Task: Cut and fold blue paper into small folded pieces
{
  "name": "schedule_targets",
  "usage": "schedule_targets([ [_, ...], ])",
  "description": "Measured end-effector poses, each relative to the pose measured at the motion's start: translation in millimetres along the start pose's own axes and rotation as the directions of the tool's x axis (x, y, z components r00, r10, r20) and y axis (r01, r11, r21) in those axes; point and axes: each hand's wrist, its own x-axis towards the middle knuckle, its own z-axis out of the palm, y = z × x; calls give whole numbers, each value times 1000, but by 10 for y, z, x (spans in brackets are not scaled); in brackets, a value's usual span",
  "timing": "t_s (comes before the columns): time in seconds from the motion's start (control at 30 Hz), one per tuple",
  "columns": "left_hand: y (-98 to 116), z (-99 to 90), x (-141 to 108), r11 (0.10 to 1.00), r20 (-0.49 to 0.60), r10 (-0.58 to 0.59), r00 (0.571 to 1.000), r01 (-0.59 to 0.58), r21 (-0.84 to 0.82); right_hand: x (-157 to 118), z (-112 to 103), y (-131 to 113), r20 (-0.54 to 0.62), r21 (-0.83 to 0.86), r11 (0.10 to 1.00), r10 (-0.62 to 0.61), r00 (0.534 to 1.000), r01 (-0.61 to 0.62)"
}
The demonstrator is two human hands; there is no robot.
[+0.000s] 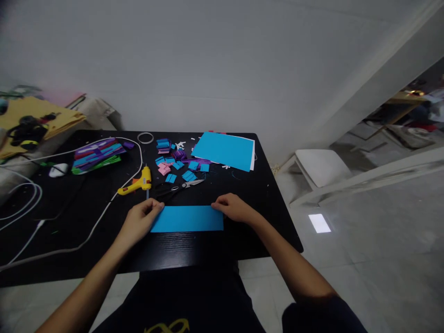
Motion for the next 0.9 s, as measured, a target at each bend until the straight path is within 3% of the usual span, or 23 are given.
schedule_targets([
  [0.2,-2,35,-13,991,8,14,1000,-15,131,-7,105,51,-121,-118,993,-22,992,7],
  [0.3,-3,83,-24,960,-57,113,992,-94,264,30,148,49,-179,-206,979,-34,983,-3],
  [0.4,-13,176,-93,863,-67,350,934,-293,411,47,225,59,-264,-286,958,-75,962,-4],
  [0.5,-37,266,-190,755,93,530,843,-519,400,29,317,91,-317,-349,937,-132,939,14],
  [0.57,-62,306,-238,703,190,593,782,-618,350,13,357,118,-329,-292,956,-139,934,39],
  [0.67,-101,338,-262,659,267,632,727,-686,308,15,363,150,-325,-44,998,-64,944,53],
  [0.8,-83,311,-231,644,259,674,691,-722,252,45,312,158,-214,326,945,116,970,-41],
  [0.9,20,203,-199,683,217,679,702,-712,165,30,256,129,-163,435,895,183,970,-96],
])
